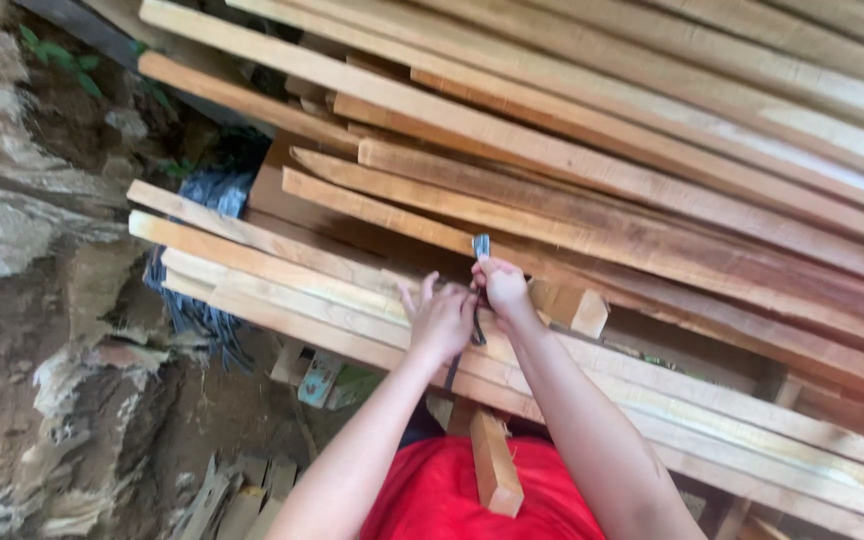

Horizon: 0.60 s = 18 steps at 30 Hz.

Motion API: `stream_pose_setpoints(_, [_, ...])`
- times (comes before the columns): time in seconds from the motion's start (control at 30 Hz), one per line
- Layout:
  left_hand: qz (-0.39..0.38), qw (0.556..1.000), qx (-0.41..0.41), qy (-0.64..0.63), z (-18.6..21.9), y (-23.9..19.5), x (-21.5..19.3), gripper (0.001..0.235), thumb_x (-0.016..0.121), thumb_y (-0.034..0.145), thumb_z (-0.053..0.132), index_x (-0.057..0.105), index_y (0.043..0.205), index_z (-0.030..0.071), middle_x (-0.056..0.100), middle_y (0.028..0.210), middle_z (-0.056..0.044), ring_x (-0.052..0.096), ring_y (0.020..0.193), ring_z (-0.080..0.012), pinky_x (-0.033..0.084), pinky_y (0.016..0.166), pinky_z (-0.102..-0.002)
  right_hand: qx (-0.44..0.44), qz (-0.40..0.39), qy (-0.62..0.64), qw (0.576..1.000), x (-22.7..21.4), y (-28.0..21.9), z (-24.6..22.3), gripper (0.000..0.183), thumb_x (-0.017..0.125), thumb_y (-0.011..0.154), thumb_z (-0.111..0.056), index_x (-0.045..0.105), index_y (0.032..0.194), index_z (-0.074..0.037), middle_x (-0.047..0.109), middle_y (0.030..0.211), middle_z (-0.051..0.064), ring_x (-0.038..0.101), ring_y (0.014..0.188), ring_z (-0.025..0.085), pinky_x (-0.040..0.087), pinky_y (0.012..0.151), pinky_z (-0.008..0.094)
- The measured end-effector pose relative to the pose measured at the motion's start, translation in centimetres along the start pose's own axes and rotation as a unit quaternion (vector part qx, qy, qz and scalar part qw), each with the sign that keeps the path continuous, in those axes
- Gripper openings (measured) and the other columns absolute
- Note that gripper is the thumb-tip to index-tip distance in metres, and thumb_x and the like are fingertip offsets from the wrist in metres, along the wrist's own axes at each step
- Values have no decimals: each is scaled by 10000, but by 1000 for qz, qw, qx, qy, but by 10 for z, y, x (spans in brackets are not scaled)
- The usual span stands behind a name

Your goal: The person bundles a stack of wooden planks using a black strap. They wrap the strap around the planks, tie a knot to secure them, and then lift the bundle to place it on a wooden rack.

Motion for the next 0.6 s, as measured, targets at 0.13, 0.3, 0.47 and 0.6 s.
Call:
stream_pose_setpoints(0.13, [-61, 997, -49, 2, 6, 19, -9, 293, 523, 1029, 341, 767, 1091, 191, 653, 1315, 1, 301, 1458, -331, -98, 1139, -752, -22, -17, 17, 999, 1, -7, -4, 281, 533, 1044, -246, 618, 841, -72, 554, 663, 0, 566, 599, 137, 439, 526, 284])
stream_pose_setpoints(0.3, [-106, 988, -108, 3, 5, 8, -17, 241, 620, 966, 393, 803, 1008, 243, 691, 1237, 6, 369, 1457, -262, -68, 1187, -720, -47, 13, 30, 998, -14, 21, 16, 269, 557, 1038, -219, 618, 844, -43, 553, 663, 16, 561, 592, 139, 434, 500, 299])
stream_pose_setpoints(0.47, [-4, 999, -33, 6, 13, -5, -22, 217, 659, 932, 377, 814, 960, 227, 731, 1169, 48, 450, 1393, -255, -37, 1186, -706, -24, 41, 14, 999, -14, 12, 12, 274, 563, 1030, -236, 613, 822, -65, 522, 625, 10, 497, 541, 124, 361, 444, 298])
stream_pose_setpoints(0.6, [44, 999, -11, 18, 18, -10, -35, 218, 655, 939, 372, 819, 983, 236, 736, 1152, 52, 477, 1359, -243, -28, 1204, -688, -15, 79, -4, 997, -17, 19, 11, 272, 583, 1023, -226, 619, 809, -62, 523, 611, 2, 497, 526, 122, 346, 452, 291])
Point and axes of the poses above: each hand's wrist, its own y-axis towards the middle knuckle, its own x-axis out of the palm, z = x × y, the point moved 9 cm from there along y, towards the middle knuckle
